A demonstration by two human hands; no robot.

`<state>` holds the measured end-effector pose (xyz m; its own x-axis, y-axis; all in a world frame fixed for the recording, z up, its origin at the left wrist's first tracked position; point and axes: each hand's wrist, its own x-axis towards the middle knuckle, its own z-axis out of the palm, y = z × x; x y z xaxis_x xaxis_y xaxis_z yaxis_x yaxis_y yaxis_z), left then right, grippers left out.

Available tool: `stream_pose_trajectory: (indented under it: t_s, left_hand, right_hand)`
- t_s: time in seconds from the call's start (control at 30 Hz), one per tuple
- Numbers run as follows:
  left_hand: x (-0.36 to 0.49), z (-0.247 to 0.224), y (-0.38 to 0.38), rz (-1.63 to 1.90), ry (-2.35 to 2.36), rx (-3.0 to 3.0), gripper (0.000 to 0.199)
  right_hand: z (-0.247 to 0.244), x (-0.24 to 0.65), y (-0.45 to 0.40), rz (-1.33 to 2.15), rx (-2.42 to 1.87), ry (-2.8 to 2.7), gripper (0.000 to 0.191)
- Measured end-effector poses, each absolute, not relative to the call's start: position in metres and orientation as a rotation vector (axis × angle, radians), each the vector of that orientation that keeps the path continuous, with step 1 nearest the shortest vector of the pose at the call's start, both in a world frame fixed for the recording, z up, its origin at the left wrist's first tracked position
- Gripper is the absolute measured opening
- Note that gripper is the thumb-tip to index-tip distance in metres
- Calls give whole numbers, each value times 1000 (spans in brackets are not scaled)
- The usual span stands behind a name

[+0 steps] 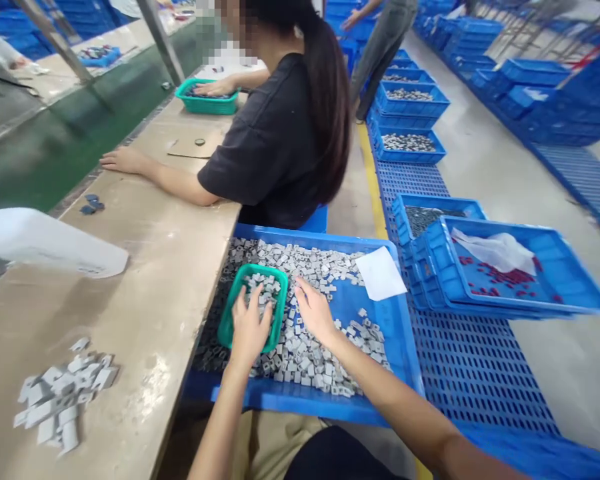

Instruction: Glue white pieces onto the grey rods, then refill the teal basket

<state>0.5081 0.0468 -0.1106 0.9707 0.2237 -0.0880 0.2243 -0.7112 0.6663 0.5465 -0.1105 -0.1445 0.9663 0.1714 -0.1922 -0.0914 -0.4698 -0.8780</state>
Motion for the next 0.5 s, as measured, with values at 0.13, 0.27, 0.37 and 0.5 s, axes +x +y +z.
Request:
stream_pose_trajectory:
  t_s: [0.13, 0.27, 0.37, 0.5]
  left_hand:
    - [501, -123, 13, -163, -2, 2641, 43]
    - [493, -158, -49, -531, -134, 2683, 66]
    - [486, -179, -67, -671, 42, 2775, 76]
    - [489, -171, -54, -703, 111, 2797, 64]
  right_hand:
    - [-163, 512, -190, 444, -2315, 198, 48]
    - [-185, 481, -225, 628, -2469, 455, 75]
    - [-198, 476, -220, 691, -2503, 549, 78]
    - [-193, 485, -213, 723, -2440, 645, 55]
